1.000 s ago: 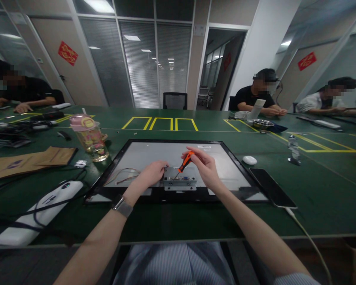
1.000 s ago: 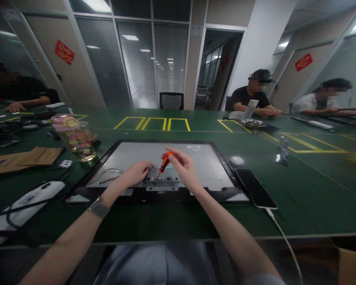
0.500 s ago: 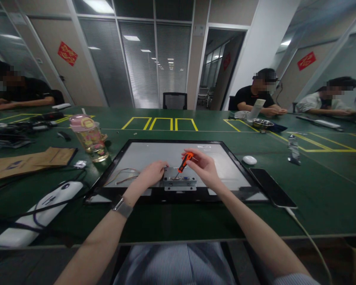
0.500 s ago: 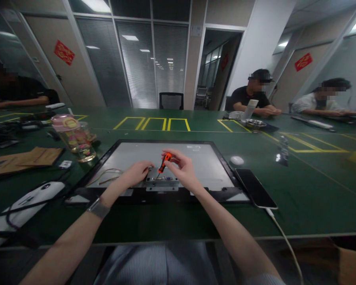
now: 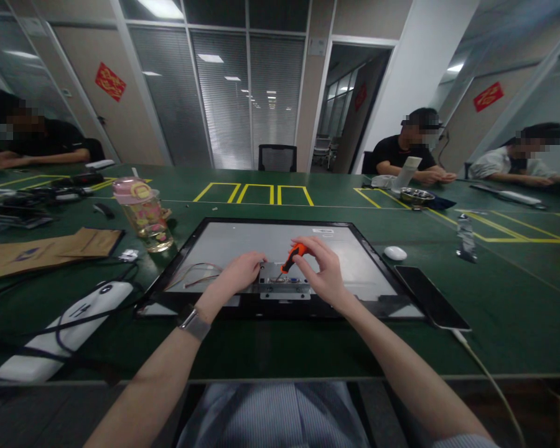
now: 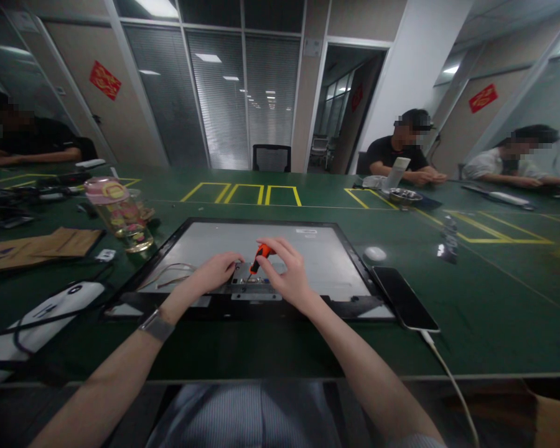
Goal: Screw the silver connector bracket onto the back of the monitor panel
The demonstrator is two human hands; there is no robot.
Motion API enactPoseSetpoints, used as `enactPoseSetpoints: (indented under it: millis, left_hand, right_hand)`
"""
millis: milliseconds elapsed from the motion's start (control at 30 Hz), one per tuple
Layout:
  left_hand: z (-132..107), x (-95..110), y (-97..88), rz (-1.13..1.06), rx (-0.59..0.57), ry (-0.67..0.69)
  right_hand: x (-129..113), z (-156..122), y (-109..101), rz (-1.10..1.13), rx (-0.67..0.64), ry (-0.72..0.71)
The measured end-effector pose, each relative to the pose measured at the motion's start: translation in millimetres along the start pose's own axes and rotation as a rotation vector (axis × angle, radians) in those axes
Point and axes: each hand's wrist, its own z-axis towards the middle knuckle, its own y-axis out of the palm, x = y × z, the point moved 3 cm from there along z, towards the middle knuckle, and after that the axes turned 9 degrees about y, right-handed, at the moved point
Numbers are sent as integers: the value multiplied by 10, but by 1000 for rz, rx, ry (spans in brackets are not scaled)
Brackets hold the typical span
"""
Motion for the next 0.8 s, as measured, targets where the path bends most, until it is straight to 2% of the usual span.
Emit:
enactPoseSetpoints:
  millis: [133,433,533,667,800]
  left_hand:
    - [10,-11,11,8,-8,-8]
    - [8,-15,19,-10,-6,-20]
    - [5,-9,13,-8,-13,-31]
    - [3,-3,6,-2,-13,-24]
    - [0,7,0,-3,1,-5]
  right_hand:
    - [29,-20,46,173,-118,48]
    - [115,13,30,99,14,91]
    - [100,8,17,112,-8,95]
    - [88,-9,28,242,-100,108]
    - [123,-5,41,250,-55,137]
